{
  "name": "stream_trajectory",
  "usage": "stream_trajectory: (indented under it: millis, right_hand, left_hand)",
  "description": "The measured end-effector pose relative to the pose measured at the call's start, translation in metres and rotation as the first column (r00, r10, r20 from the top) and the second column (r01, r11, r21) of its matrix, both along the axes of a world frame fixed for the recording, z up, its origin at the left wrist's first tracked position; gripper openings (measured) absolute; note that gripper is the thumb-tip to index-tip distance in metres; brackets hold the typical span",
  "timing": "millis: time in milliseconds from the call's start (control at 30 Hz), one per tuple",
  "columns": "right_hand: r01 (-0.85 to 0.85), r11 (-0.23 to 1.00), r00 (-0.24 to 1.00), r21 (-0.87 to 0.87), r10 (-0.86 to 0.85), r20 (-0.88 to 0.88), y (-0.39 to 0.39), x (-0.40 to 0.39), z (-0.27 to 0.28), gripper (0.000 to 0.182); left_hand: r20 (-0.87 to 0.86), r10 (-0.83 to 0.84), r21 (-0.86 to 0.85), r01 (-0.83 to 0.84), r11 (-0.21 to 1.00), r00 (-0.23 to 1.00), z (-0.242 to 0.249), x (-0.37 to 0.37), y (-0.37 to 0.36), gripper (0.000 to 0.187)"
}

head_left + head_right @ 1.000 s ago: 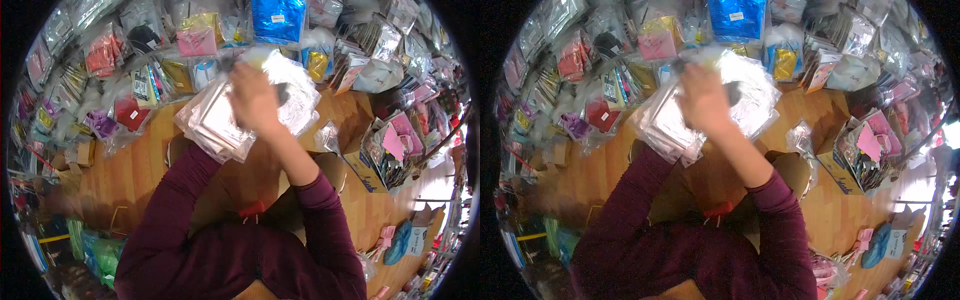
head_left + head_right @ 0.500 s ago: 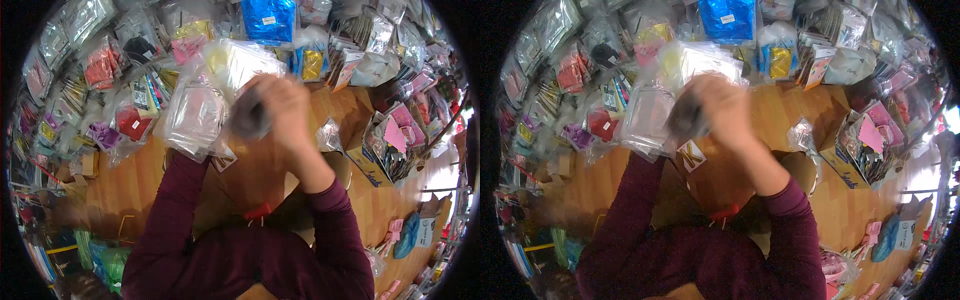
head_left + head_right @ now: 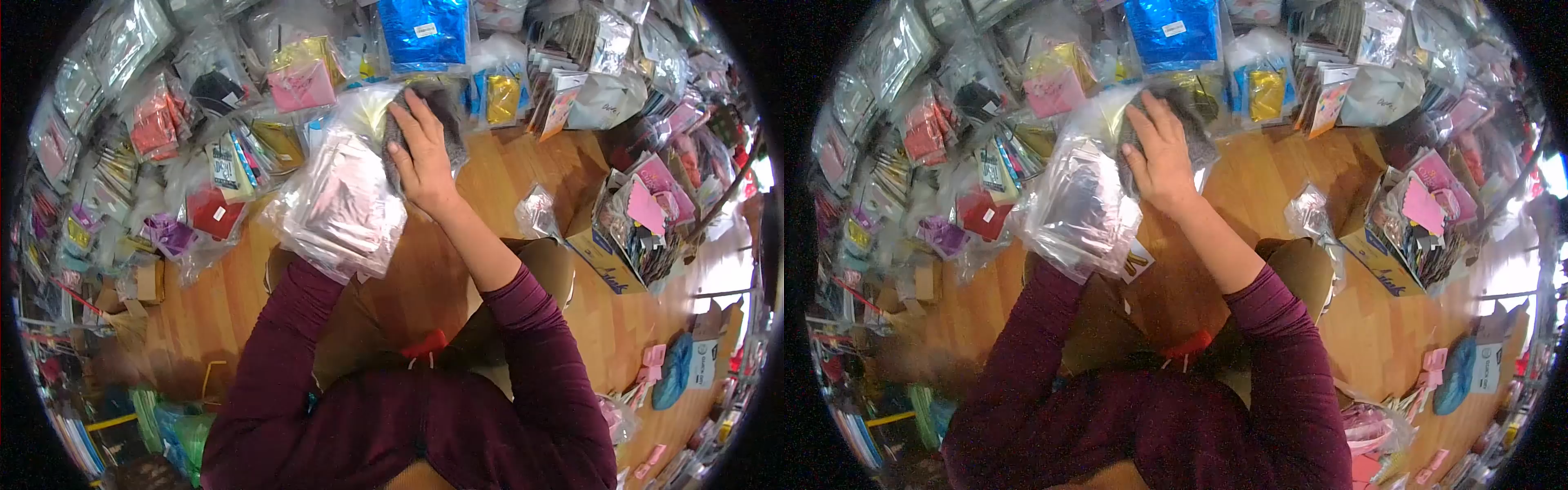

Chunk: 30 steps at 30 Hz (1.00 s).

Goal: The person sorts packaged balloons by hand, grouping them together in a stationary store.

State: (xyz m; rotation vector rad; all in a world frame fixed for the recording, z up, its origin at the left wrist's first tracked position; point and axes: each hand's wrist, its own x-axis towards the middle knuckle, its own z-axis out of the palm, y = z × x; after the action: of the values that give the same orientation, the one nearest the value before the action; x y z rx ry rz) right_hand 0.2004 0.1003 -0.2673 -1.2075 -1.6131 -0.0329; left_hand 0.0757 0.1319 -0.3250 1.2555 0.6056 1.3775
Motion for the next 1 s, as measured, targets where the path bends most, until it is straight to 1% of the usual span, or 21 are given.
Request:
stream_trajectory:
  millis: [67,100,133,167,200,233,267,367,400,433,500,533,567,600,633,700,733,800,900,967,1000]
  right_hand:
    - [0.024,1.0,0.994,0.003,-0.024,-0.104,0.007,-0.003,-0.029,0.04]
    - [-0.064,0.99,0.877,-0.123,-0.003,-0.481,0.018,-0.003,-0.054,0.038]
    - [-0.194,0.961,0.623,-0.198,-0.035,-0.782,0.025,-0.004,-0.067,0.037]
    - [-0.198,0.961,0.622,-0.194,-0.03,-0.783,0.024,-0.002,-0.067,0.037]
    - [-0.337,0.903,0.441,-0.268,-0.101,-0.892,0.021,0.007,-0.066,0.028]
    - [-0.482,0.822,0.252,-0.303,-0.201,-0.947,0.017,0.012,-0.058,0.02]
    - [-0.395,0.895,0.344,-0.205,-0.063,-0.937,0.009,0.017,-0.049,0.015]
    - [-0.476,0.874,0.233,-0.103,0.013,-0.972,0.015,0.052,-0.033,0.015]
    - [-0.468,0.871,0.274,-0.151,-0.02,-0.962,0.01,0.055,-0.02,0.016]
    - [-0.529,0.843,0.28,-0.101,0.061,-0.958,0.004,0.054,-0.006,0.017]
    - [-0.528,0.817,0.552,-0.23,0.124,-0.825,-0.016,0.038,0.02,0.02]
    - [-0.531,0.813,0.552,-0.238,0.119,-0.825,-0.02,0.028,0.017,0.02]
    - [-0.408,0.891,0.788,-0.199,0.234,-0.569,-0.022,0.018,0.014,0.024]
    - [-0.302,0.947,0.933,-0.107,0.271,-0.237,-0.024,0.009,0.01,0.029]
    - [-0.266,0.95,0.96,-0.166,0.245,-0.137,-0.028,0.004,0.007,0.039]
    - [-0.106,0.967,0.994,-0.233,0.106,-0.015,-0.039,-0.009,0.006,0.04]
    - [-0.099,0.967,0.995,-0.233,0.096,-0.023,-0.04,-0.009,0.007,0.04]
    - [-0.041,0.984,0.985,-0.171,0.068,0.156,-0.042,-0.007,0.009,0.043]
    - [-0.05,0.995,0.98,-0.088,0.066,0.188,-0.043,-0.008,0.01,0.043]
    - [-0.034,0.993,0.977,-0.117,0.057,0.206,-0.046,-0.008,0.011,0.041]
    - [-0.089,0.991,0.983,-0.101,0.104,0.153,-0.044,-0.007,0.008,0.038]
  left_hand:
    - [-0.034,0.002,0.014,-0.002,1.0,0.999,-0.002,-0.005,-0.005,0.037]
    - [-0.046,0.008,0.021,-0.007,1.0,0.999,0.003,0.027,0.019,0.037]
    - [-0.057,0.017,0.03,-0.016,0.999,0.998,0.003,0.038,0.025,0.037]
    - [-0.066,0.031,0.042,-0.028,0.999,0.997,0.004,0.035,0.026,0.037]
    - [-0.178,0.174,0.222,-0.133,0.966,0.969,0.036,0.035,0.008,0.028]
    - [-0.289,0.293,0.303,-0.203,0.931,0.912,0.043,0.03,0.01,0.031]
    - [-0.24,0.243,0.22,-0.191,0.957,0.94,0.051,0.027,0.009,0.031]
    - [-0.134,0.152,0.124,-0.136,0.983,0.979,0.055,0.015,0.014,0.031]
    - [-0.085,0.107,0.114,-0.097,0.989,0.991,0.056,0.014,0.017,0.032]
    - [-0.077,0.111,0.114,-0.102,0.988,0.991,0.062,0.015,0.013,0.032]
    - [-0.036,0.052,-0.141,-0.056,0.988,0.998,0.071,0.015,0.0,0.036]
    - [-0.035,0.056,-0.15,-0.061,0.987,0.998,0.069,0.014,-0.002,0.036]
    - [-0.033,-0.044,-0.266,0.034,0.963,0.998,0.067,0.013,-0.002,0.039]
    - [-0.021,-0.145,-0.377,0.127,0.917,0.989,0.065,0.012,0.0,0.043]
    - [0.04,-0.323,-0.169,0.325,0.931,0.946,-0.014,0.003,0.048,0.049]
    - [0.49,-0.458,-0.33,0.644,0.69,0.742,-0.016,0.011,0.051,0.053]
    - [0.485,-0.464,-0.336,0.648,0.684,0.741,0.004,0.014,0.04,0.053]
    - [0.42,-0.463,-0.402,0.617,0.676,0.78,0.048,0.001,0.009,0.053]
    - [0.315,-0.47,-0.5,0.565,0.657,0.825,0.112,-0.012,-0.038,0.054]
    - [0.276,-0.4,-0.527,0.486,0.697,0.874,0.088,-0.013,-0.028,0.044]
    - [0.107,-0.441,-0.494,0.433,0.754,0.891,0.074,-0.015,-0.012,0.036]
